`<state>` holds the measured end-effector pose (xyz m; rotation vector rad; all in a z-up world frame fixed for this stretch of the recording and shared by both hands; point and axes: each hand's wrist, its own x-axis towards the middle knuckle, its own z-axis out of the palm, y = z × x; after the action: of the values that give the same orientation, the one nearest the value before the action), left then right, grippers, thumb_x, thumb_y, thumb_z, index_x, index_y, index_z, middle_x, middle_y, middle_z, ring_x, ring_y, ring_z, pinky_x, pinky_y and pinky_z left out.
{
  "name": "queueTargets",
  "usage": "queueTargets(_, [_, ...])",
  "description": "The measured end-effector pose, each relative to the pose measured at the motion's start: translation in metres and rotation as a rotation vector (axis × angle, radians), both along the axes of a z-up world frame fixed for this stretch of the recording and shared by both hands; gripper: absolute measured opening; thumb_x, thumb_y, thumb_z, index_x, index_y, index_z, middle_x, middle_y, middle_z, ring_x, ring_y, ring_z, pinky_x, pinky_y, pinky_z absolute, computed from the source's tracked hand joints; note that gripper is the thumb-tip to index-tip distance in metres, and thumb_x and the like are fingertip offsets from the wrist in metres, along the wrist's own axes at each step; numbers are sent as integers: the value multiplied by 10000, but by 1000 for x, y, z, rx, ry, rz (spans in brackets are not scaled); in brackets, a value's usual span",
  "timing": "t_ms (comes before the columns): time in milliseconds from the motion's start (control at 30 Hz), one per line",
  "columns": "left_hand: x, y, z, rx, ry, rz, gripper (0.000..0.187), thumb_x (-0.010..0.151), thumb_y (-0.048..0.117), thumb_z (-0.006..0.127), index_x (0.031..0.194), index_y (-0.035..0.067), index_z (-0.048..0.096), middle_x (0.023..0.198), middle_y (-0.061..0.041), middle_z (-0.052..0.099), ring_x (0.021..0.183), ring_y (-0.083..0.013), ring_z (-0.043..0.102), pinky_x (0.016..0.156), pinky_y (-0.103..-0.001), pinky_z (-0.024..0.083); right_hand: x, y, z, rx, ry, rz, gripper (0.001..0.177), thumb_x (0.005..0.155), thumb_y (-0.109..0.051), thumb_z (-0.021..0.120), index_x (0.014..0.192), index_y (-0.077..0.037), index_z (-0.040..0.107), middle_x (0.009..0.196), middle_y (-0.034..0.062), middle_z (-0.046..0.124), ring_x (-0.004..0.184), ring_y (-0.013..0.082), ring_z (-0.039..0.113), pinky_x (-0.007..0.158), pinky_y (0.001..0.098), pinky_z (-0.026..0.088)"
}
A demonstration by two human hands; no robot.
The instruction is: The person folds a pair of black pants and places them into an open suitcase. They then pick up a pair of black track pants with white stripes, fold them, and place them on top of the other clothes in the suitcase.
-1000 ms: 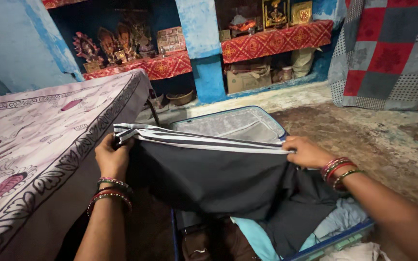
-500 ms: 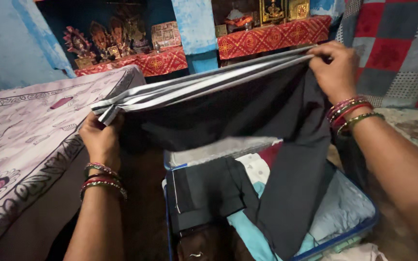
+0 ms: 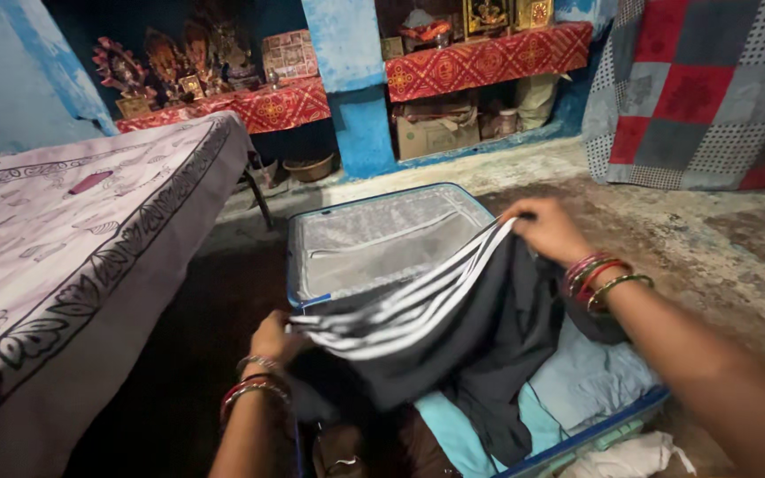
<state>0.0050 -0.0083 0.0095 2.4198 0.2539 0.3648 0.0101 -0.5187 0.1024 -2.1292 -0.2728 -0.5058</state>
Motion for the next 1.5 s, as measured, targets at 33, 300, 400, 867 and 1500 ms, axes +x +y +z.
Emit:
queueTargets(33, [4,-12,13,157,67,-19,520,751,35,776,1252,27,639,1270,-238,639,1213,-415,599,998,-458,495,-6,13,7,-67,80,1,234,903,-30,594,1073,-60,751,857,124,734,673,296,658,684,430,543])
queueTargets(300, [-39,-213,126,-182,-315,-656,859,664,273,925,1387,37,527,1318,-206,640,1248,-354,603,1039,-414,467,-61,95,70,-187,-225,266,382,805,-16,664,1176,-54,582,851,92,761,806,180,730,779,355,566])
queueTargets(400, [-52,-234,150,-173,-274,-716,718,655,254,897,1277,39,609,1109,-199,735,1051,-332,730,926,-413,551,-77,96,85,-157,-182,316,427,813,-27,668,1225,-69,564,855,68,778,805,152,733,777,337,573])
queueTargets(867, [-27,-184,155,-186,-464,-521,234,814,175,732,993,24,746,899,-160,757,860,-264,723,803,-370,547,-19,19,22,140,-70,313,397,731,95,689,1094,-60,640,933,43,728,937,153,681,838,302,541])
queueTargets(1500, [-40,-171,186,-431,-555,-346,249,861,193,682,1033,19,727,919,-118,760,865,-204,700,802,-339,514,-69,103,-8,-456,-187,114,320,741,-316,800,871,-28,748,1018,228,640,1020,392,624,901,456,504])
